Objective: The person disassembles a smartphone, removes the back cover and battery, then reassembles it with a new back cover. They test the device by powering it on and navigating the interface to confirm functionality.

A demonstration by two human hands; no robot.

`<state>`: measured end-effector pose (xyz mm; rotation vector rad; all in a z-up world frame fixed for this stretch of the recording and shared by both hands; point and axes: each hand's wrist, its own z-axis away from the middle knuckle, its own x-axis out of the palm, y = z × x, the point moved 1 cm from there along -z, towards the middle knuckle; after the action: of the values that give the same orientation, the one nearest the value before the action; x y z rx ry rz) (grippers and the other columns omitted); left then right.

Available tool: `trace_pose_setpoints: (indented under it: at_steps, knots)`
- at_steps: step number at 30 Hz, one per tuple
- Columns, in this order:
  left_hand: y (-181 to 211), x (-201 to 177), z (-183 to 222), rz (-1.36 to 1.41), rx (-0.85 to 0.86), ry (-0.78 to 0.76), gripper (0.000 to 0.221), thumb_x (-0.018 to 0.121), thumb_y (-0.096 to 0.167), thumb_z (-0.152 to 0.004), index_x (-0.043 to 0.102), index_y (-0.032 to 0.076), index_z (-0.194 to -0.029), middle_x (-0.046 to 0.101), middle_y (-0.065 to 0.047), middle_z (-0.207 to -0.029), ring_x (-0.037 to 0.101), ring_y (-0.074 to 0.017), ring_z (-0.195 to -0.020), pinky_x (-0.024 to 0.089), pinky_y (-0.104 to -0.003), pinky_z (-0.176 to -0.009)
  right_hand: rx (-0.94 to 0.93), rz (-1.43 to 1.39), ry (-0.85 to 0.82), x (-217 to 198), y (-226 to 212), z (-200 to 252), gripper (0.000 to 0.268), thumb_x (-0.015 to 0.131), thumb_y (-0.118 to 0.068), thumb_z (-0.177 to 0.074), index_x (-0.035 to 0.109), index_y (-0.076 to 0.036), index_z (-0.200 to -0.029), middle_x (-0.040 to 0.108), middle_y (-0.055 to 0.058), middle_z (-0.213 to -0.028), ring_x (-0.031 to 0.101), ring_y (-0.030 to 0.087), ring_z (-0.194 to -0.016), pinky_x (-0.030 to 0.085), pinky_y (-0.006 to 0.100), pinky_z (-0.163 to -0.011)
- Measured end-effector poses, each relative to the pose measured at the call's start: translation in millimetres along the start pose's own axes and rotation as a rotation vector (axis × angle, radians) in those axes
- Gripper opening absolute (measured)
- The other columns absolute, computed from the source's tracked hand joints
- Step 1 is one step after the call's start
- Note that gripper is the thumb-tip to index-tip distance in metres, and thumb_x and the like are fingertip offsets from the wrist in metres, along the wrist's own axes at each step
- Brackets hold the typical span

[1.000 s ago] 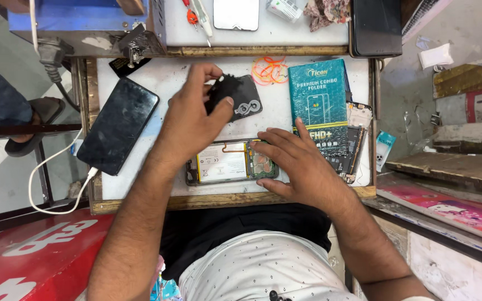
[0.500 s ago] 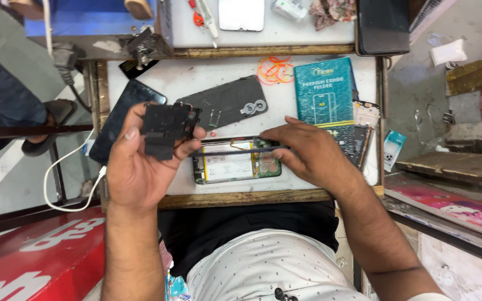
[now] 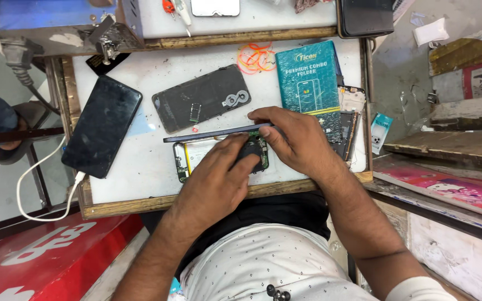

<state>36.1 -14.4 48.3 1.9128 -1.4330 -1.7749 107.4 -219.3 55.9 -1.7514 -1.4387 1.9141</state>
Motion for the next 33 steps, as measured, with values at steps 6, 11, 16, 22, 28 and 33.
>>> trace_pose_setpoints:
  at_steps: [6,11,16,22,28,33]
  knots:
    - [-1.5,12.3,6.4,-0.329,0.007,0.011,0.039,0.073,0.014,-0.087,0.067,0.007,-0.125,0.057,-0.015,-0.142,0.050,-0.0366,-0.137,0.037,-0.057,-0.118,-0.008,-0.026,0.065,-0.2,5.5,4.2,0.023,0.058,-0.021,-0.109,0.067,-0.005,-0.124,0.074,0.014,-0.117,0.075,0.032,-0.106,0.060,0.039,-0.089]
    - [-0.1,24.8,14.0,-0.409,0.000,0.021,0.037,0.074,0.023,-0.093,0.069,0.007,-0.126,0.059,-0.012,-0.138,0.047,-0.0352,-0.138,0.036,-0.063,-0.116,0.003,-0.036,0.062,3.0,10.8,7.1,0.022,0.058,-0.019,-0.108,0.068,-0.006,-0.123,0.075,0.013,-0.117,0.075,0.031,-0.106,0.061,0.038,-0.089]
    - [4.0,26.0,17.4,-0.405,-0.020,0.055,0.036,0.075,0.027,-0.095,0.068,0.011,-0.127,0.059,-0.011,-0.134,0.047,-0.0336,-0.136,0.038,-0.062,-0.114,-0.020,-0.052,0.070,4.0,11.2,6.9,0.022,0.058,-0.019,-0.109,0.068,-0.005,-0.123,0.075,0.012,-0.121,0.075,0.030,-0.111,0.061,0.037,-0.093]
    - [3.2,31.9,0.8,-0.454,-0.116,0.078,0.044,0.077,0.031,-0.094,0.068,0.012,-0.133,0.057,-0.018,-0.136,0.048,-0.0355,-0.132,0.038,-0.058,-0.109,-0.031,-0.068,0.090,6.5,12.1,8.6,0.022,0.058,-0.021,-0.110,0.068,-0.005,-0.123,0.074,0.012,-0.122,0.075,0.029,-0.113,0.061,0.036,-0.095]
    - [2.6,31.1,-2.5,-0.442,-0.131,0.036,0.046,0.078,0.035,-0.089,0.069,0.013,-0.128,0.057,-0.015,-0.135,0.047,-0.0367,-0.131,0.033,-0.066,-0.111,-0.018,-0.076,0.096,8.4,16.6,10.6,0.023,0.057,-0.021,-0.110,0.068,-0.006,-0.124,0.074,0.012,-0.122,0.075,0.029,-0.112,0.061,0.037,-0.094]
    - [-0.3,28.2,1.0,-0.464,-0.100,0.005,0.043,0.078,0.032,-0.089,0.070,0.013,-0.126,0.057,-0.014,-0.137,0.044,-0.0371,-0.134,0.030,-0.069,-0.114,-0.031,-0.089,0.091,10.0,18.1,10.5,0.024,0.057,-0.023,-0.110,0.068,-0.006,-0.124,0.074,0.011,-0.122,0.075,0.028,-0.110,0.062,0.036,-0.092]
